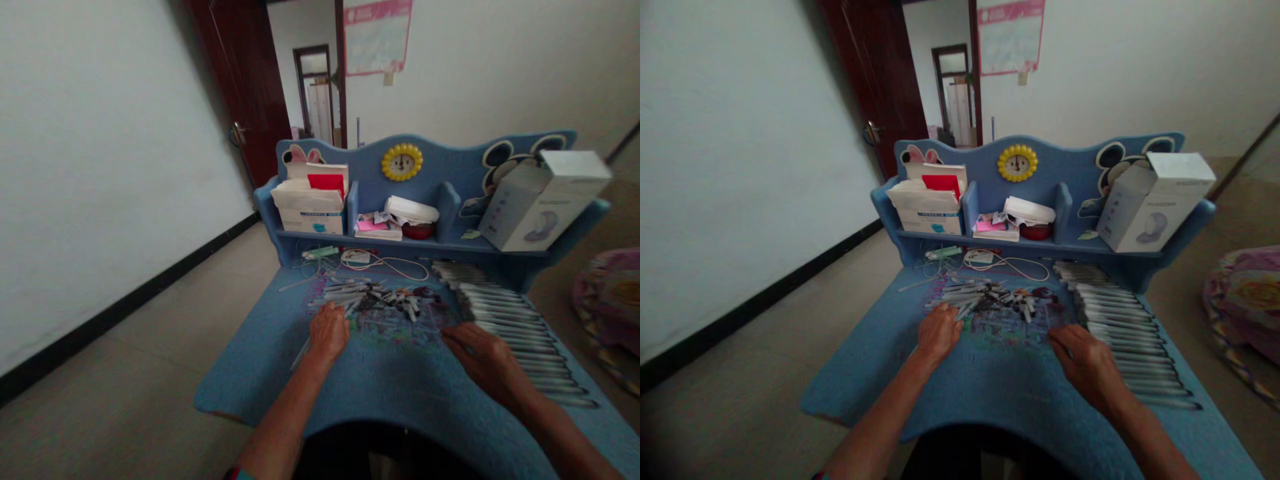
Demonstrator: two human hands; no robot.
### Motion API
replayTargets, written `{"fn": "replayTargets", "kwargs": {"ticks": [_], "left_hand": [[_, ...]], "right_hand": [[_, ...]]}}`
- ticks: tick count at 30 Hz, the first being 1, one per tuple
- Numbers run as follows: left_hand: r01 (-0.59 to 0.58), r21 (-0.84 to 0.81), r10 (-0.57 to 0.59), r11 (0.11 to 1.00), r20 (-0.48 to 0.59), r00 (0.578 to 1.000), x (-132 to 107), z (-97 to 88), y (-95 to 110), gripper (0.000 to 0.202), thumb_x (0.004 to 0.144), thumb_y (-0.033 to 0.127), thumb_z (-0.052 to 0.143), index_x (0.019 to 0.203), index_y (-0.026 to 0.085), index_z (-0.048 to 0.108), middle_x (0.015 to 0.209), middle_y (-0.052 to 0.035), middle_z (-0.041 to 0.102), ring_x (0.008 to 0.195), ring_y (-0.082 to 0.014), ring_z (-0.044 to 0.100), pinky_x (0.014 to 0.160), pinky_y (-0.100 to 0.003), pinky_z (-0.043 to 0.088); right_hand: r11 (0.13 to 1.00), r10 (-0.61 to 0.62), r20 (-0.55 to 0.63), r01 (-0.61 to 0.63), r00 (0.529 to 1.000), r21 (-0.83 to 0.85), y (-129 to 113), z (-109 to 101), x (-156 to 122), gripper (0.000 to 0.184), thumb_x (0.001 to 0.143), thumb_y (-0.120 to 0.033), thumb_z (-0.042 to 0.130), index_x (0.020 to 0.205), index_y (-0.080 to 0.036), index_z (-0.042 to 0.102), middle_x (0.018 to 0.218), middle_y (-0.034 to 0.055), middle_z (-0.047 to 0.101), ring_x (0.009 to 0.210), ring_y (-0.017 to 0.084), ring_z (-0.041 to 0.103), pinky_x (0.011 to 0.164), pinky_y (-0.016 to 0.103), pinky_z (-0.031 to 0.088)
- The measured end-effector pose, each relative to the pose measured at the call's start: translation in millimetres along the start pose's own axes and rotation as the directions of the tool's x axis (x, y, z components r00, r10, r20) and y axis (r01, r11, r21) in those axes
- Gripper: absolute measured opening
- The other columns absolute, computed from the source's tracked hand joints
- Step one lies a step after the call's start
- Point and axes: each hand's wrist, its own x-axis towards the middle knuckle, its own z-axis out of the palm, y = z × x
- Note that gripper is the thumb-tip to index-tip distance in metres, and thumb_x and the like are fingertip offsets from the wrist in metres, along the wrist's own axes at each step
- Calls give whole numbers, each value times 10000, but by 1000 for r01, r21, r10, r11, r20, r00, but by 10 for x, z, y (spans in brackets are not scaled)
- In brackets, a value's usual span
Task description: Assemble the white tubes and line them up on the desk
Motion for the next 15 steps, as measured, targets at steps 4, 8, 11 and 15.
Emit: {"fn": "replayTargets", "kwargs": {"ticks": [4, 8, 11, 15], "left_hand": [[6, 28, -7, 1000, 31, 999, 135, 74, 67, 206, 784, 174, 490, 874, 115, 666, 912, -146, 628, 893, -278, 603, 725, -349, 478], [-9, 32, 7, 999, 59, 998, 149, 87, 74, 259, 778, 118, 434, 862, 96, 679, 905, -165, 648, 896, -295, 610, 724, -361, 476], [-4, 20, 2, 1000, 78, 997, 99, 52, 55, 279, 772, 101, 415, 866, 104, 678, 908, -168, 659, 873, -286, 623, 725, -358, 470], [14, -29, -11, 999, 99, 995, -21, -29, -40, 224, 746, 143, 470, 858, 124, 664, 905, -157, 666, 846, -276, 630, 705, -342, 458]], "right_hand": [[995, 22, 80, -30, 997, 97, -402, 308, 46, 248, 883, -235, 412, 891, -183, 654, 840, 58, 679, 782, 156, 631, 721, 246, 468], [987, 154, 214, -143, 964, -68, -613, 491, 326, 254, 883, -228, 397, 912, -210, 649, 863, 43, 697, 799, 149, 641, 685, 212, 438], [941, 260, 312, -167, 914, -296, -715, 589, 615, 257, 896, -227, 373, 973, -220, 618, 873, 51, 704, 792, 165, 655, 635, 215, 427], [918, 254, 373, -102, 892, -383, -804, 729, 896, 263, 865, -130, 380, 981, -172, 613, 812, 105, 702, 786, 198, 667, 635, 239, 440]]}}
